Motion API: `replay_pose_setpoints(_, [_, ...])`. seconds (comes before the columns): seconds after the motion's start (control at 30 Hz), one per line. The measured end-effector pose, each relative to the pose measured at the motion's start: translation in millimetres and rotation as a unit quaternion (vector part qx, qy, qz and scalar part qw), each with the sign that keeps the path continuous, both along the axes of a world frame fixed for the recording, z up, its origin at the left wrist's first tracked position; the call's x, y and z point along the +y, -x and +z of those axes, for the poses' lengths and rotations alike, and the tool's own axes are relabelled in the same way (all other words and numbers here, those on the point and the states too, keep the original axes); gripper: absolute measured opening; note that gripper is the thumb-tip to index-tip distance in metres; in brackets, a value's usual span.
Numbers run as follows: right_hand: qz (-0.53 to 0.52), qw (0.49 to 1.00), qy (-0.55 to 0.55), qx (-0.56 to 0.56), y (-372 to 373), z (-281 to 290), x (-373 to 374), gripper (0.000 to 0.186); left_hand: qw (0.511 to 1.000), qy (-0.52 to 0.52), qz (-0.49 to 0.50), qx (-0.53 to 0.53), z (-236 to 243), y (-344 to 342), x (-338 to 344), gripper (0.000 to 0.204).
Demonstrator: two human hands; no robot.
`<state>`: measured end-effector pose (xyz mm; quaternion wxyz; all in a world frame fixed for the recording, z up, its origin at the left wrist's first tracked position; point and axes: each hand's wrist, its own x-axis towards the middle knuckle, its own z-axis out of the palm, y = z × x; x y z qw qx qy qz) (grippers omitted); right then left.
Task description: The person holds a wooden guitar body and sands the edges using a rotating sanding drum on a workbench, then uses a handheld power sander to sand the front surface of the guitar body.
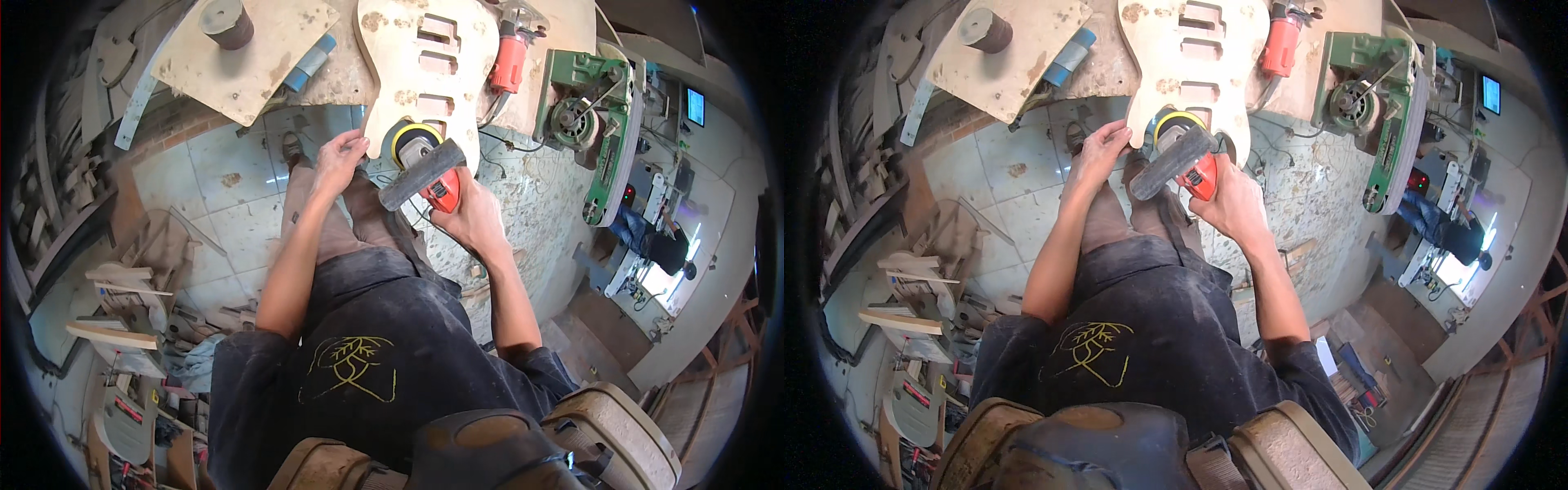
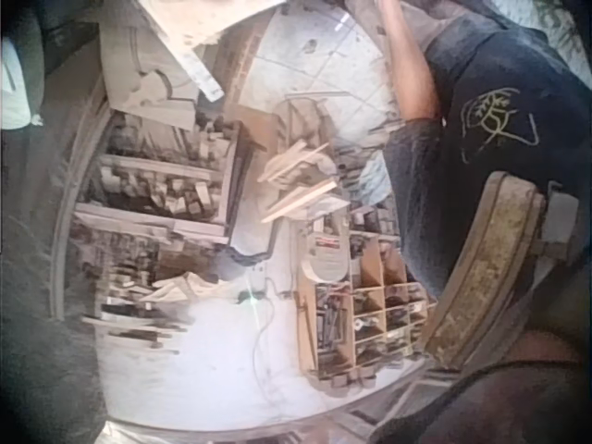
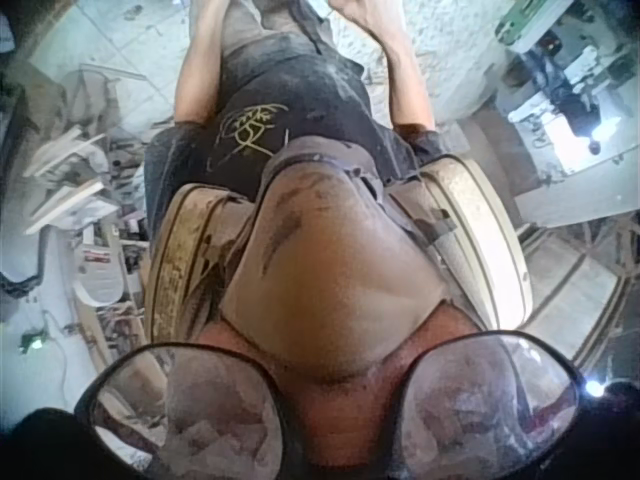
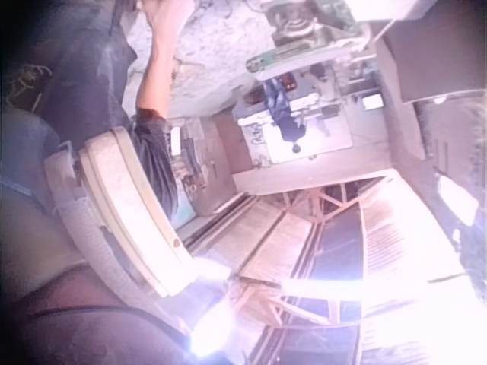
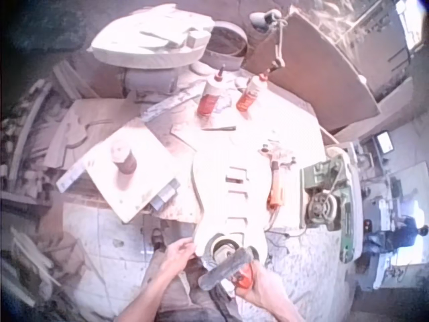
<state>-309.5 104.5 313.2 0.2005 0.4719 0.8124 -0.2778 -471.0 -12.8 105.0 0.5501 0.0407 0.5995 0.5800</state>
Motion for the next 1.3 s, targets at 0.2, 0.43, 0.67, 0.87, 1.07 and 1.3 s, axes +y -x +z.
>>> replay_pose_setpoints(0.2, [0.015,0.999,-0.031,0.000,8,-8,10,0.055,1.000,-0.019,-0.004,-0.016,-12,-1,-1,0.050])
replay_pose_setpoints(0.43, [-0.002,1.000,-0.010,-0.026,4,-2,10,0.052,1.000,-0.020,-0.008,-0.016,-14,0,-2,0.051])
replay_pose_setpoints(0.67, [-0.008,1.000,-0.021,-0.005,8,-2,9,0.053,1.000,-0.020,-0.007,-0.014,-9,1,-1,0.051])
replay_pose_setpoints(0.87, [-0.005,0.999,-0.011,-0.032,10,-3,12,0.053,1.000,-0.015,-0.007,-0.018,-8,1,0,0.048])
replay_pose_setpoints(1.07, [-0.009,0.999,0.006,-0.039,11,2,6,0.053,1.000,-0.018,-0.002,-0.016,-9,0,-1,0.048])
replay_pose_setpoints(1.3, [-0.004,1.000,-0.025,-0.007,0,-12,6,0.056,1.000,-0.020,-0.007,-0.020,-9,1,-1,0.049])
